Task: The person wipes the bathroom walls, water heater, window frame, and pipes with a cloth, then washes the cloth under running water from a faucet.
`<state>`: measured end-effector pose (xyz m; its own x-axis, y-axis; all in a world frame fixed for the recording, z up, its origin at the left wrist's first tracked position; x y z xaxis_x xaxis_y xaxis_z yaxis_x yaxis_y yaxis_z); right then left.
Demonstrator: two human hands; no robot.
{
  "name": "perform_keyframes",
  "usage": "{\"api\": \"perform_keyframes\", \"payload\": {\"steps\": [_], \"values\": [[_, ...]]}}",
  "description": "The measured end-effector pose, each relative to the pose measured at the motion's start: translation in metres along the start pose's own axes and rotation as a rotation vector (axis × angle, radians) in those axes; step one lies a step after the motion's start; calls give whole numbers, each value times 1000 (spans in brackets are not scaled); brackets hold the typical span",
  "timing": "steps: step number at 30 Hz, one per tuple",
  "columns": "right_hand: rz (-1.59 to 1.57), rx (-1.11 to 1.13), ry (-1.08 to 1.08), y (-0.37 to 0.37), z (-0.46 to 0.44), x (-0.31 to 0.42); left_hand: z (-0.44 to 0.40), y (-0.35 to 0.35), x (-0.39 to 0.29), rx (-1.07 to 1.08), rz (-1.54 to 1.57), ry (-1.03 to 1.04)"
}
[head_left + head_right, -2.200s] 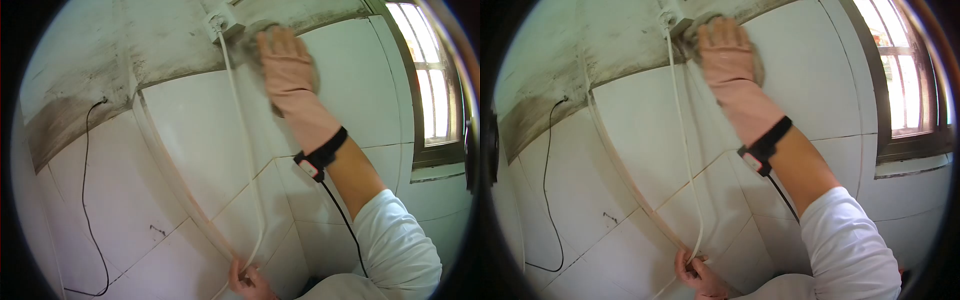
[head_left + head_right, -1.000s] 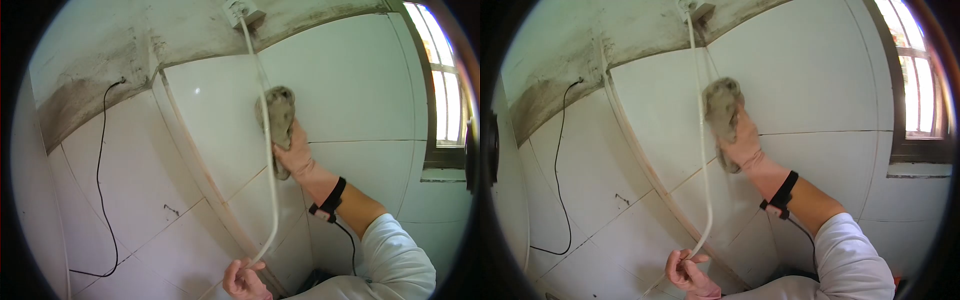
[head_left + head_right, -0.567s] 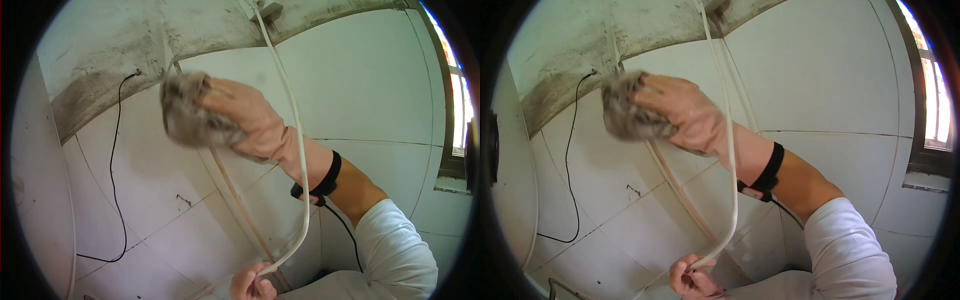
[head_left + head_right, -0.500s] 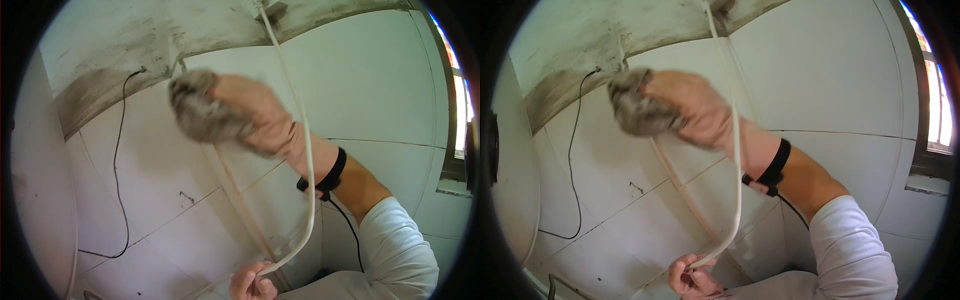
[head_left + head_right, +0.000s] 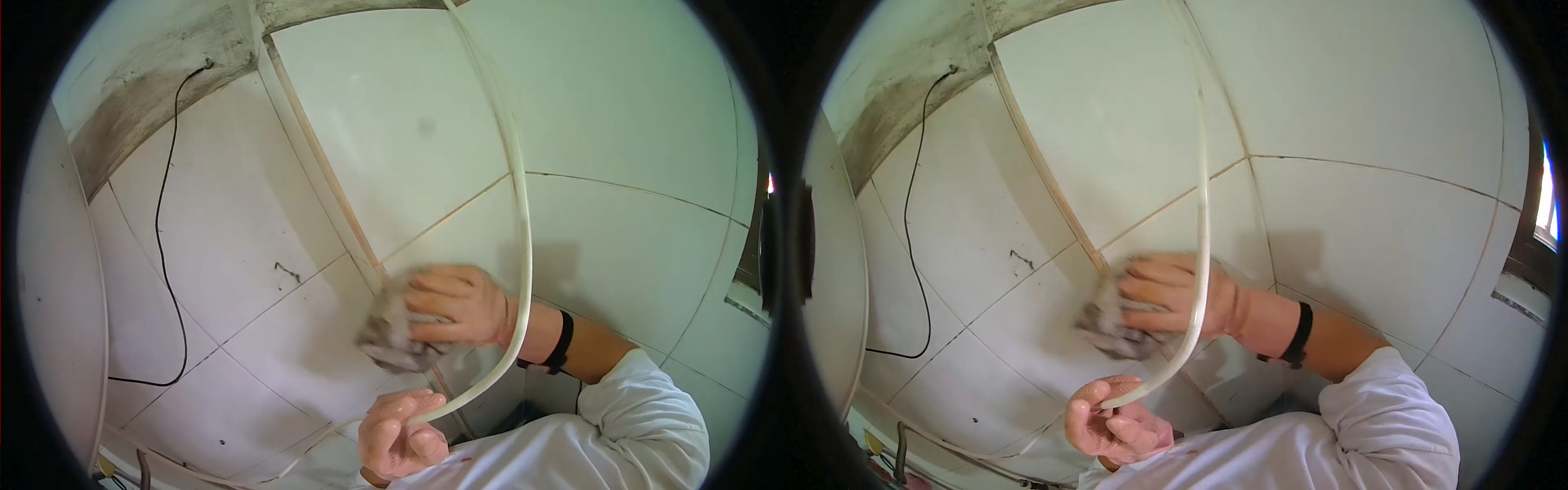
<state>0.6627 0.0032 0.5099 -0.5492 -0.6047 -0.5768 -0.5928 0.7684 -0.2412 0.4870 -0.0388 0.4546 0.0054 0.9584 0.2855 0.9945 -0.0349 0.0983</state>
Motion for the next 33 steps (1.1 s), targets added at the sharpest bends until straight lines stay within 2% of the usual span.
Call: {"api": "perform_keyframes", "payload": {"steps": [3,5,6,8,10,12,13,14,15,18,20,22,23,24,25,26,28,30,33], "values": [[23,160,134,-22,13,1,-6,2,-4,-37,22,-31],[103,204,267,-34,-6,-33,-7,3,-6,-32,4,-50],[124,-24,269,-34,-11,-72,-4,1,-5,-23,-18,-45],[119,-370,501,-35,-33,-110,4,0,-4,-47,-89,-72],[79,-388,694,-40,-43,-109,8,0,-1,-70,-162,-104],[55,-189,628,-28,-22,-83,5,-2,4,-84,-229,-143],[68,-188,351,-14,6,-58,4,0,8,-99,-256,-161],[85,-131,298,-1,31,-24,3,2,9,-112,-285,-181],[49,84,422,12,76,14,2,4,8,-118,-317,-203],[13,271,438,-8,134,56,-5,10,10,-168,-329,-290],[39,401,528,-37,125,51,-5,8,13,-212,-333,-381],[250,319,610,-71,77,15,-7,10,16,-248,-298,-436],[480,158,552,-83,55,-15,-8,14,20,-275,-276,-454],[666,131,451,-101,20,-48,-10,18,23,-298,-263,-481],[907,119,555,-116,-16,-68,-11,22,24,-314,-253,-509],[982,26,417,-129,-54,-84,-12,25,25,-328,-243,-538],[1149,24,388,-128,-85,-120,-11,29,30,-328,-238,-544],[1332,214,625,-120,-89,-147,-7,34,35,-333,-232,-563],[1152,234,293,-95,-4,-124,3,41,40,-349,-195,-612]]}}
Point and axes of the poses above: each hand's wrist, its own z-axis away from the middle knuckle, its own y-axis out of the palm, x = y × z, the point moved 1 cm from there along -z, towards the middle knuckle, and after that the axes turned 2 degrees about x, right-handed, at the moved point
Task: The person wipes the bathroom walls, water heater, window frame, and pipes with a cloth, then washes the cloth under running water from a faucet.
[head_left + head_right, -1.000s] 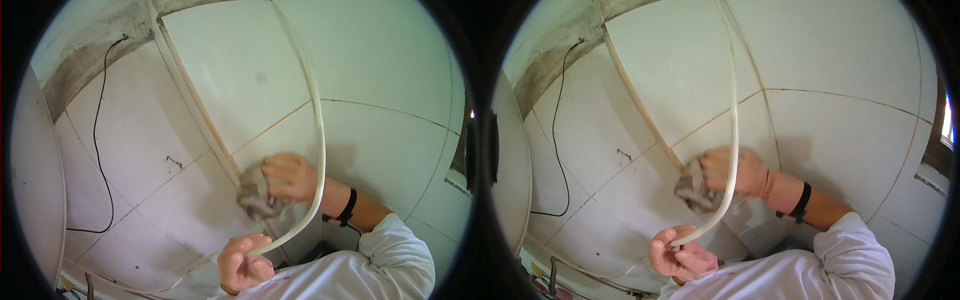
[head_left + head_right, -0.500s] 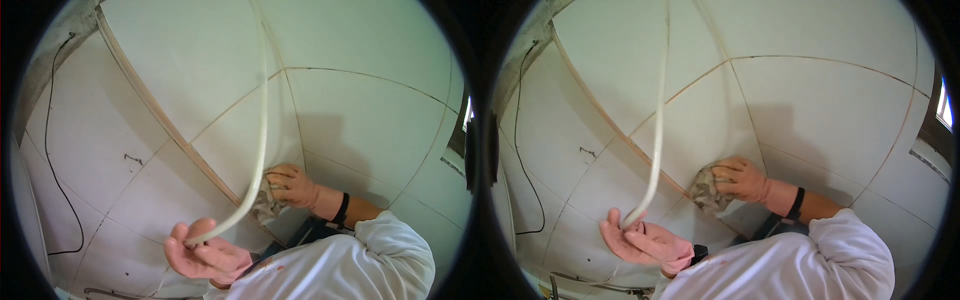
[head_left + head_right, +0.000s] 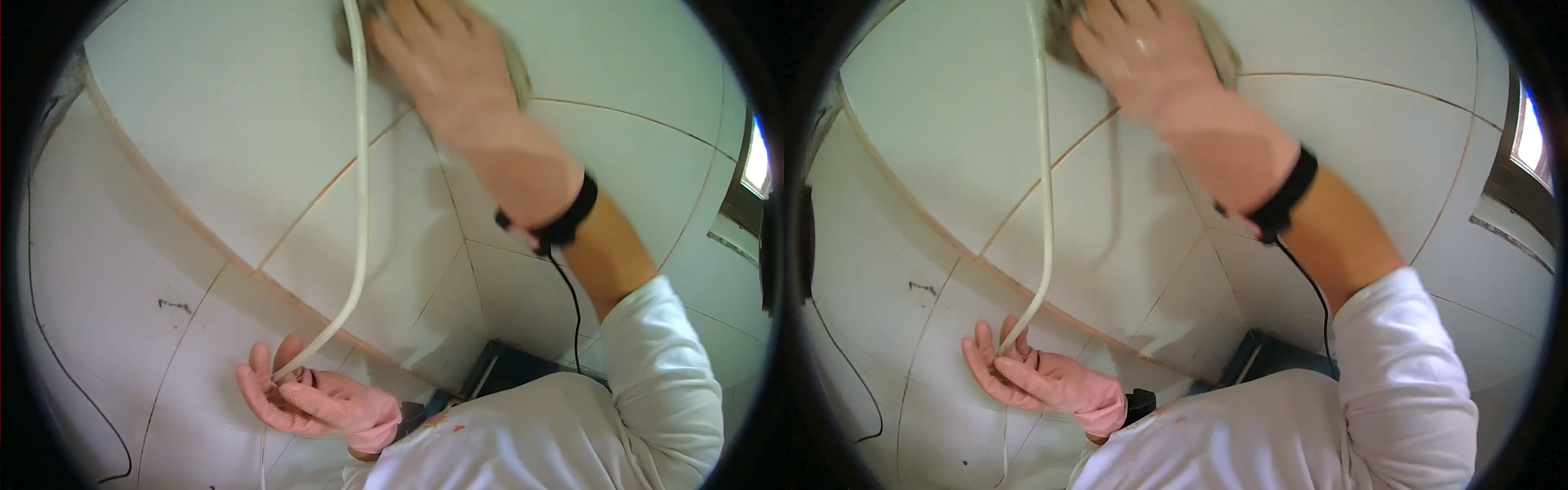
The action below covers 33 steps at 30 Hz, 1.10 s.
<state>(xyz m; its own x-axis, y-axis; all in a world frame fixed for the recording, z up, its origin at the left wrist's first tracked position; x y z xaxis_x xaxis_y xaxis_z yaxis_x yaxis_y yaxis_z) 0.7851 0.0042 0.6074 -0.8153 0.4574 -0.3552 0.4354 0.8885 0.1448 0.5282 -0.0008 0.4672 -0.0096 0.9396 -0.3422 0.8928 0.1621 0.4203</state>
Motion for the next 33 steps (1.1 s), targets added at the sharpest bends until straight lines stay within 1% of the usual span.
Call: {"api": "perform_keyframes", "payload": {"steps": [1,3,4,5,7,9,12,14,15,16,17,18,19,21,22,23,25,27,28,29,30,31,33], "values": [[83,54,-10,-9,26,13,1,1,3,2,23,-17],[101,195,-34,-33,89,43,2,1,8,9,47,-41],[41,285,-48,-45,129,53,4,1,9,14,52,-51],[-33,489,-119,-63,169,63,5,-2,9,24,54,-63],[-187,688,-263,-88,254,81,6,-5,7,34,65,-84],[-365,842,-354,-107,329,98,4,-14,7,60,68,-82],[-545,1194,-177,-136,348,95,12,-25,10,137,47,-58],[-486,1102,-56,-139,295,82,11,-33,12,179,9,-70],[-525,977,25,-137,256,66,12,-34,13,181,20,-85],[-573,792,100,-134,206,49,5,-35,14,187,33,-100],[-381,561,50,-131,170,32,5,-35,14,194,44,-115],[-193,408,-16,-126,119,12,6,-35,14,214,44,-101],[-124,255,-33,-129,79,-10,8,-34,14,233,49,-86],[-109,107,-37,-129,28,-44,14,-30,16,261,51,-56],[-121,91,-24,-127,16,-56,17,-28,17,271,42,-43],[-124,143,-20,-118,8,-55,12,-31,31,269,47,-45],[236,374,-100,-123,47,-54,14,-32,44,293,55,-31],[174,584,-112,-137,126,-17,16,-32,52,280,77,-17],[-98,574,-192,-145,158,3,17,-31,56,249,95,-10],[-172,654,-167,-158,205,22,18,-30,57,222,110,-1],[-249,769,-218,-177,261,32,19,-29,56,232,89,13],[-273,827,-215,-195,300,44,19,-29,52,243,63,28],[-415,1096,-226,-235,344,50,19,-30,48,293,56,75]]}}
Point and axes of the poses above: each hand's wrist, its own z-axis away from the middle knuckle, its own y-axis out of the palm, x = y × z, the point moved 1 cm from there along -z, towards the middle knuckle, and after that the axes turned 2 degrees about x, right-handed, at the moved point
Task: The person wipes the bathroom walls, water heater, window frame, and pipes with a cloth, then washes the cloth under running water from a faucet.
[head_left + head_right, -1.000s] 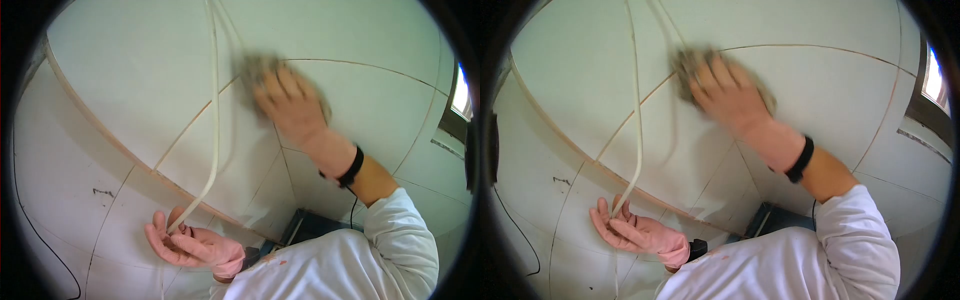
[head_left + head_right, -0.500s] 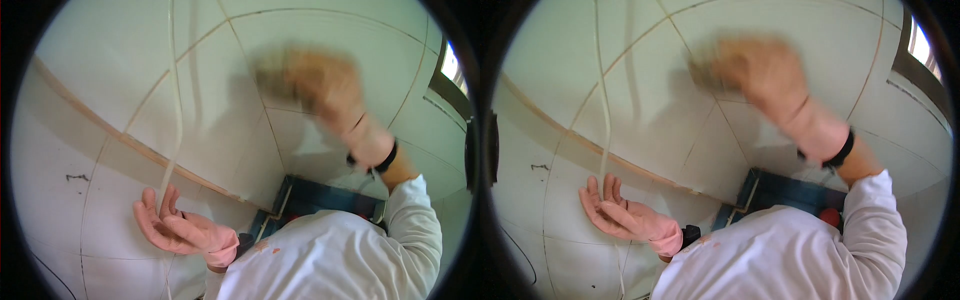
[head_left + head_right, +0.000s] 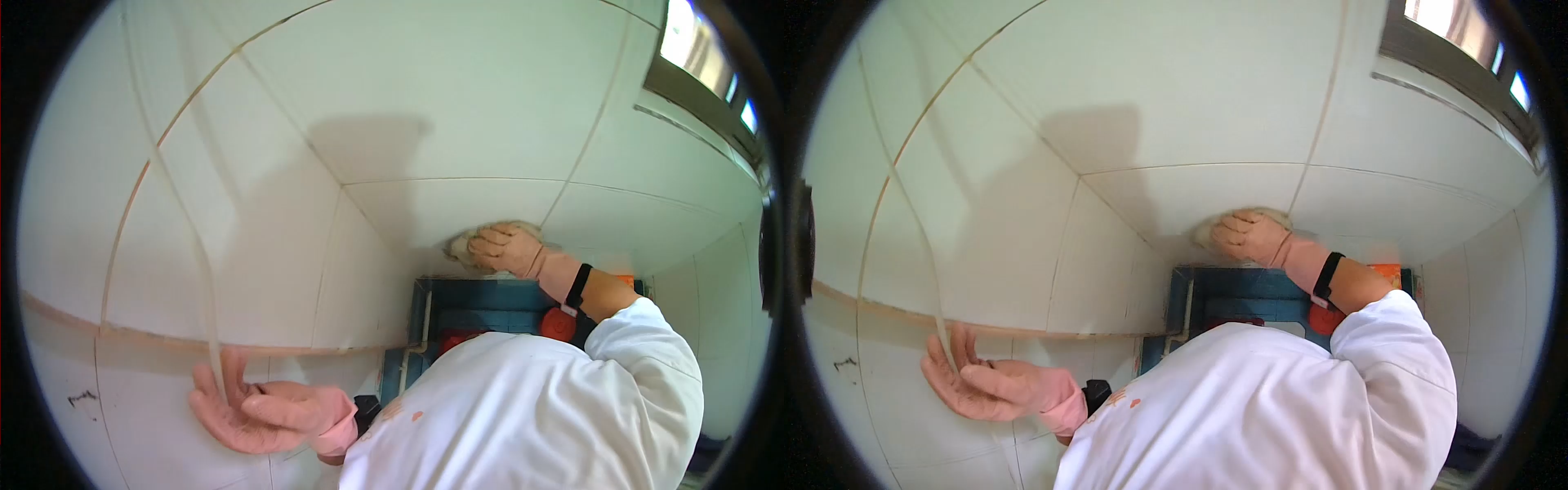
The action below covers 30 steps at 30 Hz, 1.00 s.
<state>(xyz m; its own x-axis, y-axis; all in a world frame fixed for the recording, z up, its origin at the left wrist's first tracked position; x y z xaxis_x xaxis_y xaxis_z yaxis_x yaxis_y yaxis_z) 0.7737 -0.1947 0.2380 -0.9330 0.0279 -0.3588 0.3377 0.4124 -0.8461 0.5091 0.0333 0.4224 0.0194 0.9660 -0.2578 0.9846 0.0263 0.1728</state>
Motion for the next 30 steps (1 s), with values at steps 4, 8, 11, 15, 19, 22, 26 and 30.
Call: {"api": "perform_keyframes", "payload": {"steps": [4,8,11,15,19,22,26,30], "values": [[-58,-159,191,-43,37,-17,9,10,-24,15,26,17],[275,-490,321,-204,-17,-62,10,4,-29,65,14,38],[460,-743,337,-261,-34,-91,12,4,-35,56,39,44],[629,-669,315,-210,-23,-66,11,6,-44,51,19,51],[320,-480,169,-89,44,-12,6,5,-49,75,22,68],[84,-199,245,-55,85,17,-2,0,-34,129,81,144],[-181,-241,549,-99,128,19,8,20,-33,184,62,145],[409,-605,1090,-182,185,10,7,21,-35,206,12,168]]}}
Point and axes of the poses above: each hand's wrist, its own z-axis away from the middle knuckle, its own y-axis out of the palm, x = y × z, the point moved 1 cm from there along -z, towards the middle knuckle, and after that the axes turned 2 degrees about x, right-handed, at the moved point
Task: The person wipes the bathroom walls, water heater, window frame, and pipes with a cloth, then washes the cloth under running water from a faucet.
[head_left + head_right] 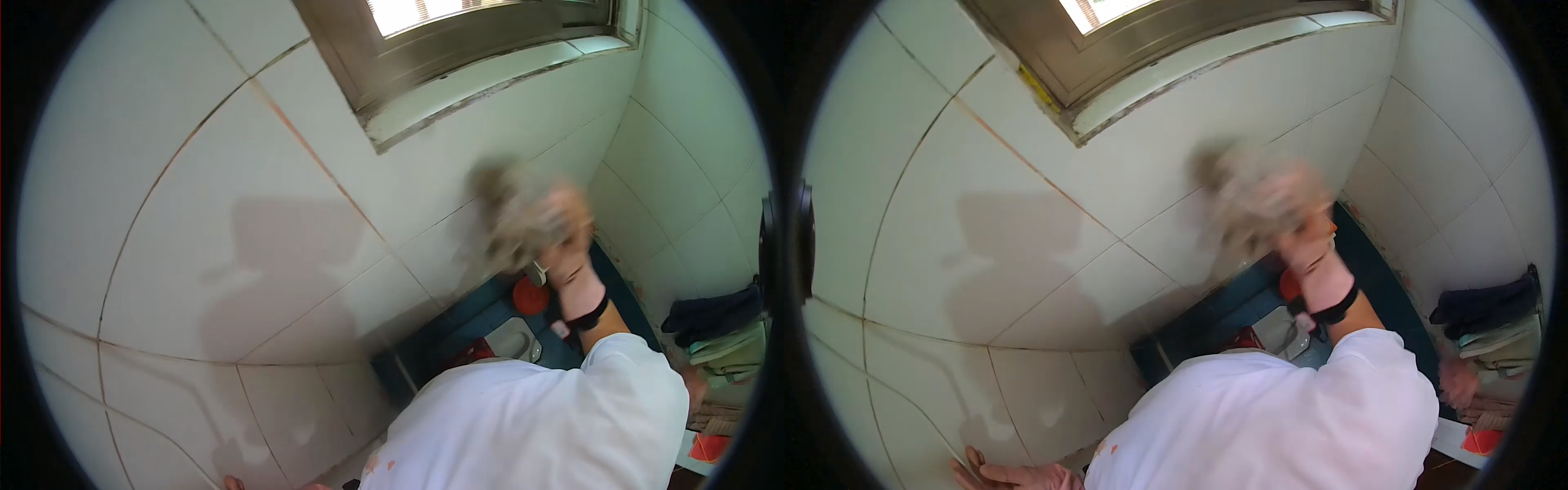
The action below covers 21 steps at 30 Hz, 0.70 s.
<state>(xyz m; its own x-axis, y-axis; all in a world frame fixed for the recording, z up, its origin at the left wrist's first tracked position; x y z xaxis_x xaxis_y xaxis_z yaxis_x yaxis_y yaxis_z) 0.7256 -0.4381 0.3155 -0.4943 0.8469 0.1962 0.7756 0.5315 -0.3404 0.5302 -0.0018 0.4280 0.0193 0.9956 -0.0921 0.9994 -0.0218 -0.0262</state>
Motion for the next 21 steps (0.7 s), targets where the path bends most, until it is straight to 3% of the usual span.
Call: {"api": "perform_keyframes", "payload": {"steps": [2,4,7,8,11,13,16,18,21], "values": [[-215,-363,462,-10,-49,-19,0,0,1,-25,13,-14],[-384,-691,717,-7,-74,-70,0,2,3,-78,70,-54],[-739,-809,815,25,-98,-47,-1,0,0,18,-66,-107],[-845,-684,874,35,-93,-37,1,-1,3,0,-64,-111],[-752,-475,548,65,-96,73,-1,-3,3,1,-149,-84],[-434,-187,89,89,-58,92,0,-5,5,-3,-138,-94],[-388,-96,-578,140,-28,116,-3,-3,-12,-29,-66,-160],[-577,240,-663,139,-31,159,-8,-6,-23,15,-60,-122],[-1006,278,-541,160,-47,232,-13,-19,-27,47,-88,-108]]}}
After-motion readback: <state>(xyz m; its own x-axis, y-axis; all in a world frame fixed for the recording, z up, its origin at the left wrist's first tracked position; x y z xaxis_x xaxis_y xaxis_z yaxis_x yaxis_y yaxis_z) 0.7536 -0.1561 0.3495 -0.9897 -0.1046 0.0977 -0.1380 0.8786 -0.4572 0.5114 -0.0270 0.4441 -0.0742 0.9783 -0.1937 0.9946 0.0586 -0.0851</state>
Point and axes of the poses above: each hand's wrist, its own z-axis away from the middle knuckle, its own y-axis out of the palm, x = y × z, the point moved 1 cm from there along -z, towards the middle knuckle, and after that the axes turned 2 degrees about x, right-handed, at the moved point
